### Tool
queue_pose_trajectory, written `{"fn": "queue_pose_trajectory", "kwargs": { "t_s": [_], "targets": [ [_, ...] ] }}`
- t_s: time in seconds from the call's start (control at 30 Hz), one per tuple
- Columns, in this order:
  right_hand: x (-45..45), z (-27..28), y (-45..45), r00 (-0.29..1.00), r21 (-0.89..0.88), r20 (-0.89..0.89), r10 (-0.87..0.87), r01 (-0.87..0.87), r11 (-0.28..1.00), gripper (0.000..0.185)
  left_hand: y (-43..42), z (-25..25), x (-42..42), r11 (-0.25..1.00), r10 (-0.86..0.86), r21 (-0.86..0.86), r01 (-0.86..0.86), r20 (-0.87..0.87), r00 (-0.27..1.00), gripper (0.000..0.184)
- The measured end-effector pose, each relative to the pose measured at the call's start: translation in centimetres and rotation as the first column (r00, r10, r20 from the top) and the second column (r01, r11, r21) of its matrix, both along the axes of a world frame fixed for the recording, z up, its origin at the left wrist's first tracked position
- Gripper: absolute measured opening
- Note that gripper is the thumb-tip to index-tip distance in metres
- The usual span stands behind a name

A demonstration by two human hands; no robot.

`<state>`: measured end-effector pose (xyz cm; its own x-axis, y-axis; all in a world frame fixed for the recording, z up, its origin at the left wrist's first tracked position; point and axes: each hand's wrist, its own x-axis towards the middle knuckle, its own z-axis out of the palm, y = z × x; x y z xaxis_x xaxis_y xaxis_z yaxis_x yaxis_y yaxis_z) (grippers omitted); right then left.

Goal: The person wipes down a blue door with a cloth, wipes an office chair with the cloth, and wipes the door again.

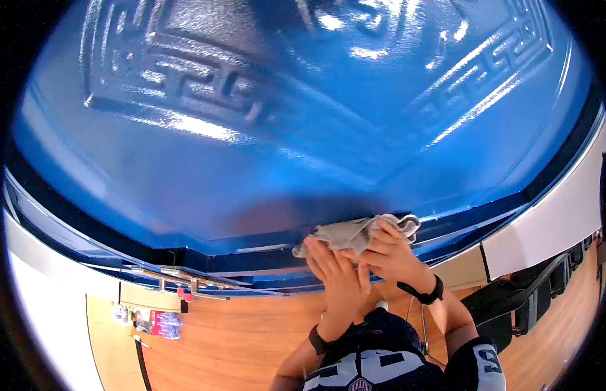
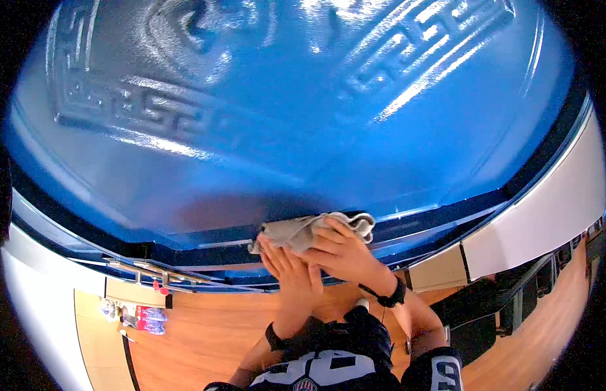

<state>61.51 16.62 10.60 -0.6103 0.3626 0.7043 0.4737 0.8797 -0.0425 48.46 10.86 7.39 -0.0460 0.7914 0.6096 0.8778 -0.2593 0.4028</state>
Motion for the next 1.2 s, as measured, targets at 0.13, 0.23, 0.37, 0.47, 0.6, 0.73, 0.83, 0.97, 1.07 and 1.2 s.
{"fn": "queue_pose_trajectory", "kwargs": {
  "t_s": [0.13,0.23,0.37,0.47,0.6,0.73,0.83,0.97,1.07,1.2],
  "targets": [
    [3.7,-1.3,-1.1,0.991,-0.073,-0.049,-0.126,0.122,0.990,0.048,-0.1,0.2,2.9,0.993,-0.105,-0.063,0.105,0.000,0.994,0.069],
    [5.1,-2.4,-1.8,0.971,0.003,-0.111,-0.211,0.213,0.977,0.040,0.0,-0.3,4.1,0.975,-0.196,-0.109,0.195,0.009,0.981,0.071],
    [4.8,-3.7,-2.7,0.922,0.044,-0.211,-0.325,0.341,0.939,0.030,0.1,-0.2,4.2,0.980,-0.190,-0.062,0.191,0.010,0.982,0.065],
    [3.4,-5.3,-3.3,0.849,0.029,-0.326,-0.415,0.448,0.893,0.023,0.1,0.0,3.2,0.949,-0.301,-0.077,0.305,0.060,0.952,0.067],
    [0.2,-7.0,-4.3,0.719,-0.092,-0.501,-0.482,0.509,0.856,0.011,-0.4,0.3,1.9,0.940,-0.319,-0.089,0.329,0.111,0.941,0.067],
    [-2.3,-7.3,-4.5,0.735,-0.078,-0.536,-0.415,0.446,0.891,0.009,-1.5,0.0,0.0,0.960,-0.250,-0.098,0.262,0.120,0.961,0.066],
    [-4.3,-7.0,-4.7,0.793,-0.079,-0.477,-0.379,0.390,0.917,0.012,-2.2,0.3,-2.3,0.976,-0.171,-0.117,0.183,0.105,0.980,0.067],
    [-8.4,-5.7,-4.7,0.859,-0.087,-0.425,-0.286,0.276,0.957,0.021,-2.7,0.4,-6.4,0.984,-0.161,-0.010,0.175,0.356,0.921,0.063],
    [-14.3,-3.7,-2.8,0.708,-0.059,-0.705,-0.050,0.011,0.998,0.025,-2.7,1.1,-10.5,0.957,-0.146,0.279,0.084,0.209,0.967,0.059],
    [-22.0,1.7,-1.7,0.690,0.080,-0.720,0.071,-0.019,0.997,0.033,-2.7,6.3,-16.9,0.891,0.008,0.454,-0.027,0.043,0.999,0.050]
  ]
}}
